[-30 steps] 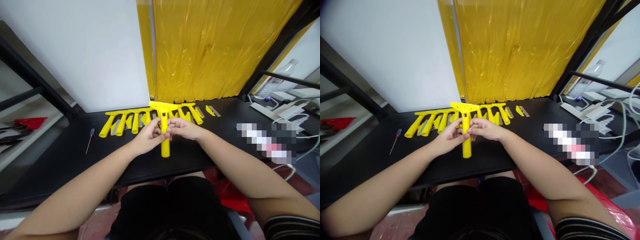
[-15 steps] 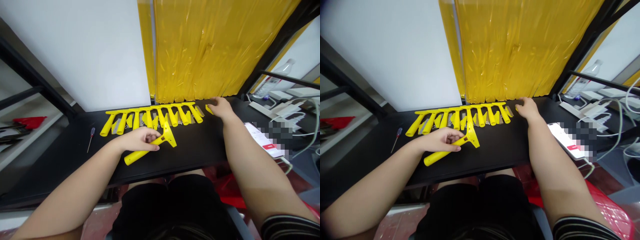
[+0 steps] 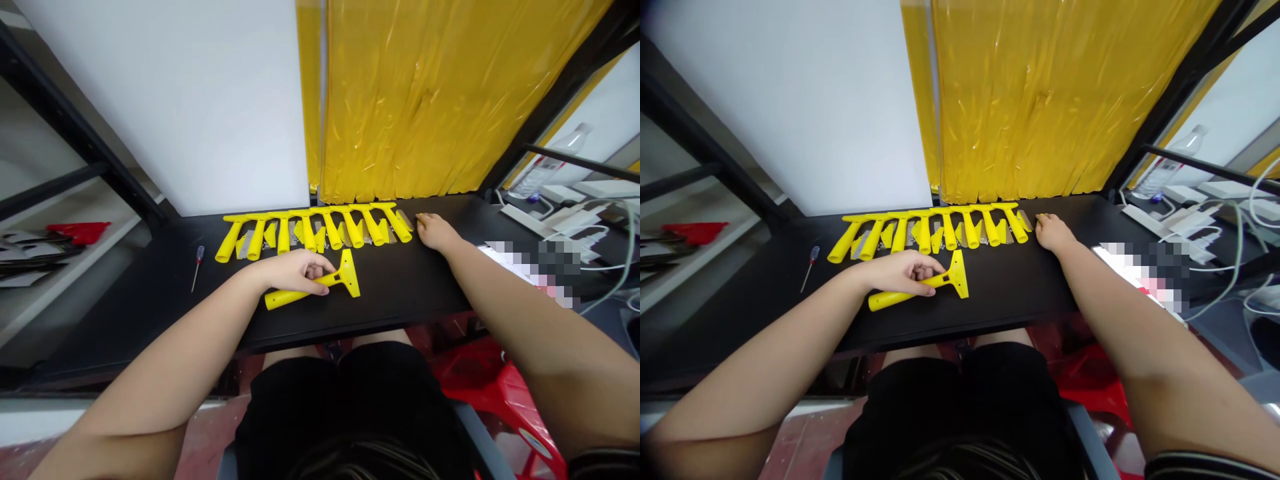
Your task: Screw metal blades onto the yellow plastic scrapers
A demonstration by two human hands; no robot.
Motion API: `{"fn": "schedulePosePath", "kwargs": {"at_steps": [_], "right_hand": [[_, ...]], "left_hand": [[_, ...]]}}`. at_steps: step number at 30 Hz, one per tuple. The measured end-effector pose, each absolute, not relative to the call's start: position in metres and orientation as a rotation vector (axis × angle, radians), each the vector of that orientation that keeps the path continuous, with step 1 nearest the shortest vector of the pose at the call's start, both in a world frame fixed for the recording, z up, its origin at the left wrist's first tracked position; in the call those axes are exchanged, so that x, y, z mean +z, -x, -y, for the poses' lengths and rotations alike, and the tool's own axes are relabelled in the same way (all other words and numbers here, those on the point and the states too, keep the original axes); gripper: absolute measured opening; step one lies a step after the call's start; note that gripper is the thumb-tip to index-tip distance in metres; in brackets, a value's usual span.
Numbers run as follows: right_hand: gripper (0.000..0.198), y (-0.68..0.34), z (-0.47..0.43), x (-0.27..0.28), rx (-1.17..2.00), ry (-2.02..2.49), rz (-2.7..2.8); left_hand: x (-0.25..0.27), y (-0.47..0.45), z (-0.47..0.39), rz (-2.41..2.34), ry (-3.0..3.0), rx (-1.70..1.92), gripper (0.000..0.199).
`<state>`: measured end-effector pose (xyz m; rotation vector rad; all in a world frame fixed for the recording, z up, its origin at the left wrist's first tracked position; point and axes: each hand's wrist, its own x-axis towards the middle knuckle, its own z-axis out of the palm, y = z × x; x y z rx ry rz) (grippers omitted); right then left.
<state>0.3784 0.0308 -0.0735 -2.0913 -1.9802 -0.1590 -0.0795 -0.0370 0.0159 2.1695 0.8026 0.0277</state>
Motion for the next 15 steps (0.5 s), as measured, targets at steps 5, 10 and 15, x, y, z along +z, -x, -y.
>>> {"fn": "schedulePosePath", "kwargs": {"at_steps": [5,10,15], "right_hand": [[0.056,-0.375,0.03,-0.079,-0.157,2.044,2.003],[0.054,-0.356,0.097,-0.082,-0.142,1.883,2.05],[0.05,-0.297,0.14,-0.07,-0.016,1.649,2.196]], "left_hand": [[0.014,0.08,0.035,-0.802,-2.175,0.006,0.059],[0.019,0.08,0.036,-0.832,-2.203,-0.017,0.06],[0.023,0.081,0.037,-0.843,-2.231,-0.017,0.055]]}}
